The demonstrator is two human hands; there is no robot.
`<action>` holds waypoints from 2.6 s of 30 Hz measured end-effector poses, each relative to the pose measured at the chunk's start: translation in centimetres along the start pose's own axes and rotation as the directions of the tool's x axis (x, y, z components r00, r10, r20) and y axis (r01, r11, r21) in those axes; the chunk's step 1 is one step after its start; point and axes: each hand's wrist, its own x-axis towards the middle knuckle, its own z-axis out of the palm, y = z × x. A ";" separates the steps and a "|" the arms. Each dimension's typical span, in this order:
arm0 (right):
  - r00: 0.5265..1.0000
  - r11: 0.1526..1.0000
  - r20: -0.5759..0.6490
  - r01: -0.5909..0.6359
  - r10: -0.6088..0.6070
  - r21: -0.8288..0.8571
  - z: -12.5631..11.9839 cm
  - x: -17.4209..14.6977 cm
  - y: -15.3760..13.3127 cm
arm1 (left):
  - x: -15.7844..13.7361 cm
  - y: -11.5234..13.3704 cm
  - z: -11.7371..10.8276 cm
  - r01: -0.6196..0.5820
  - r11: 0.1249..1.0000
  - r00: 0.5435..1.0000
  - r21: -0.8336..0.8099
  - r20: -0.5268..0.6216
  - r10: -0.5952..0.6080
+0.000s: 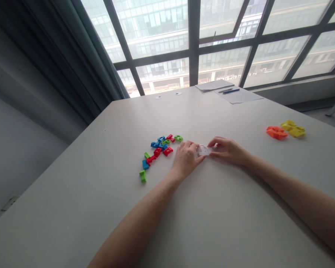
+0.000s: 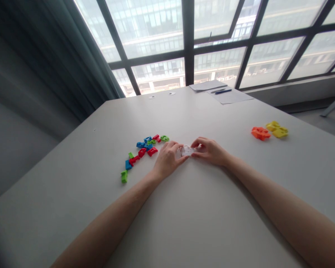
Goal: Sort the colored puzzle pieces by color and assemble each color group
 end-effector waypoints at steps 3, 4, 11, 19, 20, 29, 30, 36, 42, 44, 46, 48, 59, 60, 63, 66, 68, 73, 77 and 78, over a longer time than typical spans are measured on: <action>1.000 1.000 -0.002 0.026 -0.026 -0.006 0.0 0.0 0.2 | 0.0 0.0 0.1 -0.003 1.000 1.000 0.001 -0.004 0.003; 0.999 0.999 -0.002 0.032 -0.032 -0.009 0.0 0.0 0.3 | 0.0 0.0 0.1 -0.004 1.000 1.000 0.002 -0.005 0.004; 0.999 0.998 0.001 0.047 -0.047 -0.035 -0.1 -0.1 0.0 | 0.0 0.0 0.1 -0.005 1.000 1.000 0.007 -0.009 0.005; 0.994 0.986 -0.041 0.095 -0.101 -0.136 0.1 -0.1 -0.4 | 0.0 -0.1 0.1 -0.009 1.000 1.000 -0.016 -0.011 0.008; 0.993 0.984 -0.047 0.097 -0.105 -0.148 0.1 -0.2 -0.3 | 0.0 -0.1 0.2 -0.012 1.000 1.000 -0.020 -0.014 0.012; 0.995 0.987 -0.056 0.072 -0.081 -0.145 0.2 -0.2 -0.3 | 0.0 -0.1 0.1 -0.027 0.999 0.999 -0.043 -0.023 0.026; 0.995 0.987 -0.056 0.072 -0.081 -0.142 0.2 -0.2 -0.3 | 0.0 -0.1 0.1 -0.028 0.999 0.999 -0.045 -0.023 0.027; 0.996 0.987 -0.033 0.080 -0.085 -0.142 0.1 -0.1 -0.4 | 0.0 -0.1 0.1 -0.025 0.999 0.999 -0.048 -0.022 0.023; 0.991 0.975 0.004 0.129 -0.130 -0.179 0.0 -0.1 -0.4 | 0.0 -0.2 0.2 -0.032 0.999 0.999 -0.044 -0.028 0.031; 0.989 0.968 0.009 0.145 -0.146 -0.203 0.0 -0.1 -0.5 | 0.0 -0.2 0.2 -0.027 0.999 0.999 -0.047 -0.028 0.026; 0.989 0.966 0.004 0.147 -0.150 -0.212 -0.1 -0.1 -0.5 | 0.0 -0.2 0.1 -0.022 0.998 0.999 -0.052 -0.027 0.020; 0.990 0.969 0.000 0.140 -0.143 -0.203 -0.1 0.0 -0.5 | 0.0 -0.1 0.1 -0.018 0.998 0.999 -0.059 -0.027 0.017; 0.995 0.979 -0.040 0.079 -0.088 -0.188 0.1 0.1 -0.3 | 0.0 0.1 -0.1 0.022 0.997 0.999 -0.079 -0.035 -0.025; 0.996 0.979 -0.047 0.071 -0.082 -0.190 0.1 0.1 -0.3 | 0.0 0.1 -0.1 0.022 0.997 0.999 -0.071 -0.036 -0.025; 0.995 0.978 -0.065 0.061 -0.075 -0.197 0.1 0.2 -0.3 | 0.0 0.1 -0.1 0.016 0.998 0.999 -0.056 -0.041 -0.018; 0.994 0.978 -0.075 0.065 -0.081 -0.200 0.2 0.2 -0.3 | 0.0 0.1 -0.1 0.007 0.999 0.999 -0.051 -0.036 -0.009; 0.994 0.978 -0.078 0.065 -0.082 -0.200 0.2 0.2 -0.3 | 0.0 0.1 -0.1 0.002 0.999 1.000 -0.048 -0.028 -0.003; 0.993 0.980 -0.098 0.049 -0.069 -0.192 0.3 0.1 -0.2 | 0.0 0.1 -0.1 -0.017 0.998 0.999 -0.052 -0.036 0.015; 0.992 0.979 -0.101 0.055 -0.075 -0.196 0.3 0.1 -0.3 | -0.1 0.0 -0.1 -0.035 0.997 0.999 -0.063 -0.038 0.033; 0.992 0.979 -0.098 0.055 -0.075 -0.196 0.2 0.1 -0.3 | -0.1 0.0 -0.1 -0.040 0.997 0.998 -0.065 -0.040 0.038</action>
